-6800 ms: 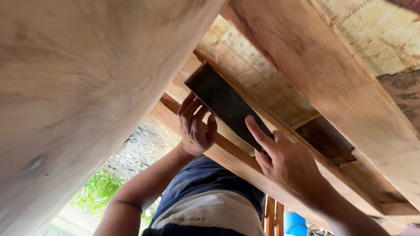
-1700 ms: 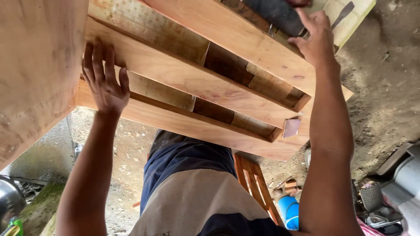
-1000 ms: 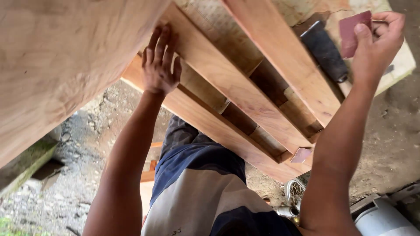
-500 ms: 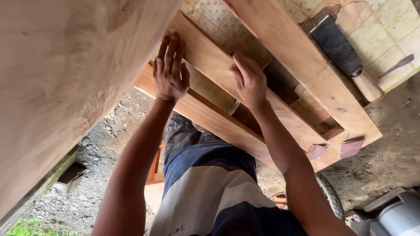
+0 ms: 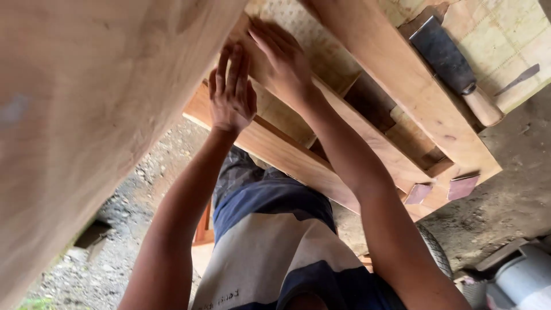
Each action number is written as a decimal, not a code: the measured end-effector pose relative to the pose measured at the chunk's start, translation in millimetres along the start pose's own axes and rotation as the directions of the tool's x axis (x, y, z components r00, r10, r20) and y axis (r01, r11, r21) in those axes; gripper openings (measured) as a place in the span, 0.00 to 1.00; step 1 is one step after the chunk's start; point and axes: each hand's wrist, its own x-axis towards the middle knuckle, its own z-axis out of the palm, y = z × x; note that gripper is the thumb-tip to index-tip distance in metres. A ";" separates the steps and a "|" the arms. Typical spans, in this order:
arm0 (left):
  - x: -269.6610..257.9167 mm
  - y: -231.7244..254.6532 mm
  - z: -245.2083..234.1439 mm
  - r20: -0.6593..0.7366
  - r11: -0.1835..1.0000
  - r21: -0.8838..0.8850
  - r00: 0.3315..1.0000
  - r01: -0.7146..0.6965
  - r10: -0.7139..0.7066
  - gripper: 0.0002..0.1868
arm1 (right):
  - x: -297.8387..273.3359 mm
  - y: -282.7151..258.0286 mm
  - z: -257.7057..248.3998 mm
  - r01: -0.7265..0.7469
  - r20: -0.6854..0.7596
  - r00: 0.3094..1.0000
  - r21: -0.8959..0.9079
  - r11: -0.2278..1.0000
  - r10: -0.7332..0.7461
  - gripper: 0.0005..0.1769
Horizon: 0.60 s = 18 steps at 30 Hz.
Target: The person smooths the surface of a wooden frame using a sanding block and a hand plane. They alternate between sanding the flat surfaces and planing the edges and corners of the wood structure.
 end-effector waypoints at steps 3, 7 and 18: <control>0.0 0.1 -2.5 -0.020 1.000 0.008 1.000 -0.023 0.024 0.29 | -24.5 -3.2 -22.1 -0.053 -0.026 0.998 -0.005 0.999 0.052 0.37; -9.7 3.0 6.1 0.043 0.998 0.068 0.999 0.009 -0.012 0.29 | 7.0 -8.2 1.3 0.002 -0.022 1.000 0.016 1.000 -0.002 0.32; -4.3 4.0 0.6 0.062 0.996 0.085 0.997 0.039 -0.045 0.29 | -0.8 -7.4 3.8 -0.058 0.057 0.997 0.018 0.998 0.057 0.34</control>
